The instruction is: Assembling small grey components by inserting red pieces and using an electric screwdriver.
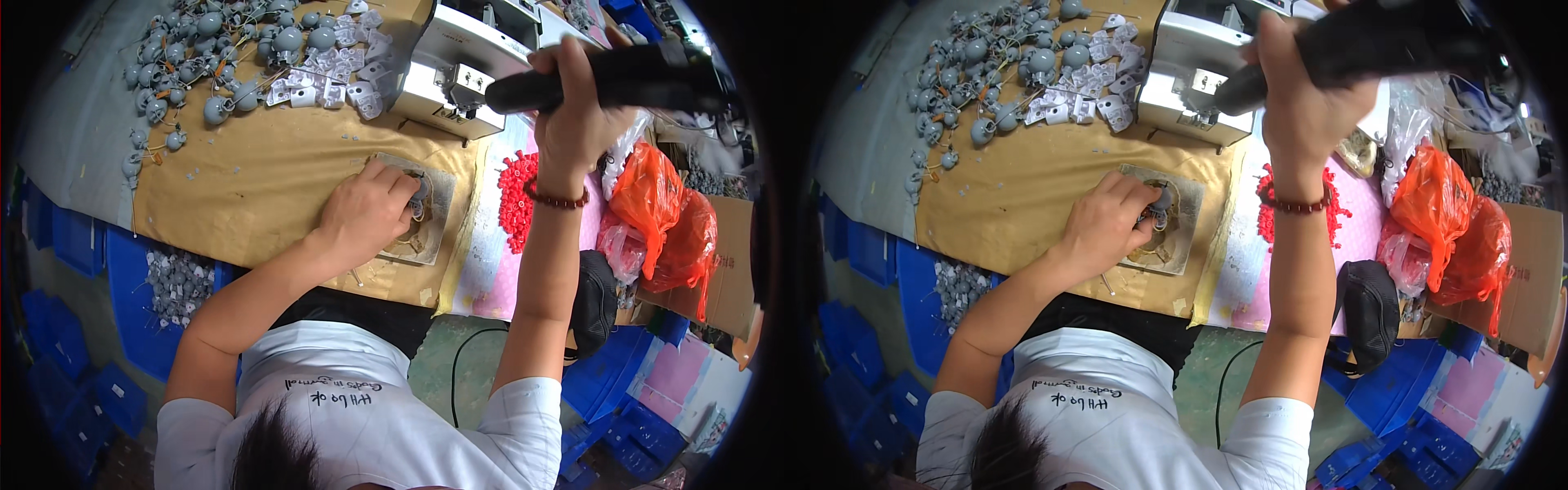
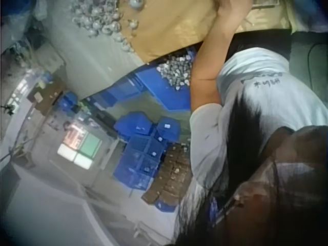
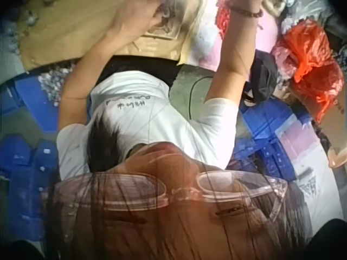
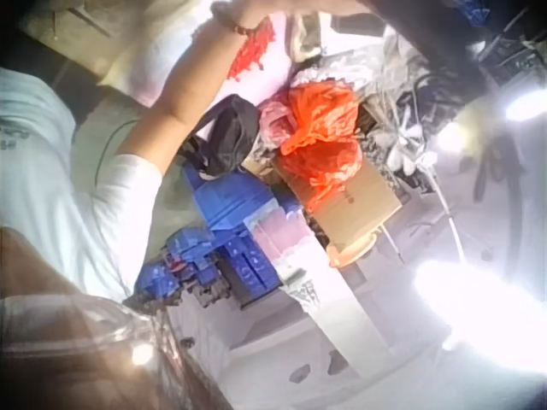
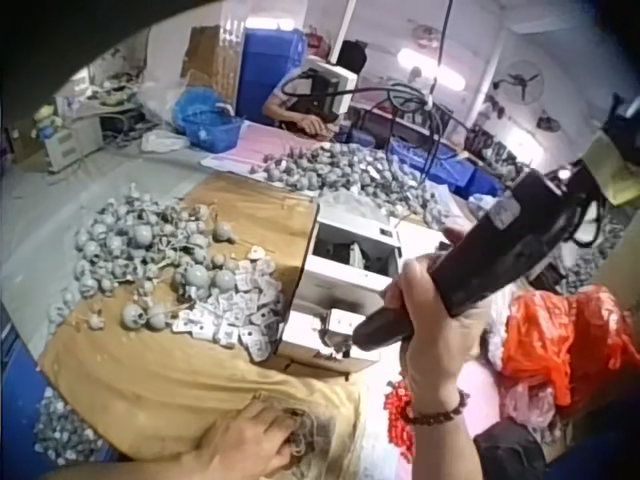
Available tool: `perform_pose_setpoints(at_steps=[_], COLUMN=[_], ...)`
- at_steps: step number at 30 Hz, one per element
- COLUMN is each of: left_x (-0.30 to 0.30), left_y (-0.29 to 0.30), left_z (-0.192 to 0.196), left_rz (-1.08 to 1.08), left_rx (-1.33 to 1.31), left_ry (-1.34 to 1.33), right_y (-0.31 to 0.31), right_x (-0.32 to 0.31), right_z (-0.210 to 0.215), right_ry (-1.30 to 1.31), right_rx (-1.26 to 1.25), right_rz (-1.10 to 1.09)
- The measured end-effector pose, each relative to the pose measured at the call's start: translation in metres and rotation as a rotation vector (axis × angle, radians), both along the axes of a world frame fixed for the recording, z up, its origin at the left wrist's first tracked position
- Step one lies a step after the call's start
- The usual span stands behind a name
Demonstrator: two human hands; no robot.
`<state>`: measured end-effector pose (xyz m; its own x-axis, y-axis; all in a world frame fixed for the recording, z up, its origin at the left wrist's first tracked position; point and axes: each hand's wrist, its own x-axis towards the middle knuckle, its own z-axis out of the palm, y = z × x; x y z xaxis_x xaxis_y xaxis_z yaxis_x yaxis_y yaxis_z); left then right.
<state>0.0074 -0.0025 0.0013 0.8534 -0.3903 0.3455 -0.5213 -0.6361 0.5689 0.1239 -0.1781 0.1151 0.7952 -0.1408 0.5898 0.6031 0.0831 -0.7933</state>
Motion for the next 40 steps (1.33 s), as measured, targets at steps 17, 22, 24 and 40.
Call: perform_pose_setpoints(at_steps=[17,22,24,40], left_x=[-0.001,-0.001,-0.002,0.001], left_y=[0.002,0.000,0.000,0.001], left_z=[-0.006,-0.008,-0.009,-0.007], left_rz=[0.008,0.019,0.020,-0.016], left_rx=[-0.017,-0.031,-0.041,-0.053], left_ry=[0.015,-0.055,-0.062,-0.047], right_y=[0.025,0.025,0.024,0.015], right_x=[-0.077,-0.084,-0.082,-0.082], right_z=[-0.011,-0.027,-0.030,-0.035], right_ry=[0.266,0.194,0.120,0.060], right_rx=[-0.082,-0.101,-0.185,-0.343], right_rz=[0.202,0.208,0.206,0.235])
